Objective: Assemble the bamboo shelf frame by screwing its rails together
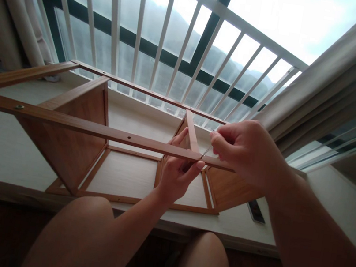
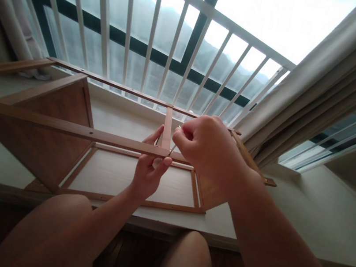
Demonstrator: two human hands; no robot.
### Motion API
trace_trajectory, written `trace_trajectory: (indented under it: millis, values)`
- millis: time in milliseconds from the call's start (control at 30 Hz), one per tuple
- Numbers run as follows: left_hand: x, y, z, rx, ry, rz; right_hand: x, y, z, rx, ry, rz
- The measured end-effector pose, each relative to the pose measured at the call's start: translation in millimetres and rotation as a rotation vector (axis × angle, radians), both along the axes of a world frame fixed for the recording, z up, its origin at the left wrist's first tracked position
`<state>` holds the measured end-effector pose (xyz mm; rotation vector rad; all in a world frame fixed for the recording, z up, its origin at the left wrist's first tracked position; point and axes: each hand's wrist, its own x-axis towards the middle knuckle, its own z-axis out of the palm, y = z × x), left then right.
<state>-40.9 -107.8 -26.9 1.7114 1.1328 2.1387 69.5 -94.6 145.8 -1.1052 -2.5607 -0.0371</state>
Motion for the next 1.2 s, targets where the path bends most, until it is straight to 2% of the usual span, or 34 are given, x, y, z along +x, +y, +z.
trace_trajectory:
  millis: [100,200,333,433,733,1067,1200]
  values:
    - [0.0,0.4,-0.4,-0.003,-0.007,-0.009,-4.9,-8.4,-4.0,0.108,0.017,-0.08]
    - [0.2,0.9,-0.3,-0.001,-0.004,0.0,-3.7,-12.9,1.7,0.13,0.037,-0.082]
    - [0.3,0.8,0.1,0.008,0.004,0.01,7.1,-10.7,12.9,0.03,0.054,0.111]
    - [0.1,0.1,0.5,-0.006,0.011,0.017,15.8,-4.7,13.6,-0.068,0.038,0.206]
    - [-0.4,0.0,-0.2,-0.021,0.02,0.032,18.4,4.4,0.1,-0.175,0.106,0.225]
    - [0.3,-0.1,-0.5,-0.008,0.012,0.012,16.3,7.0,-1.8,-0.236,0.133,0.294]
    - [0.1,-0.3,-0.7,-0.017,0.019,0.028,15.1,8.4,-1.9,-0.198,0.123,0.32]
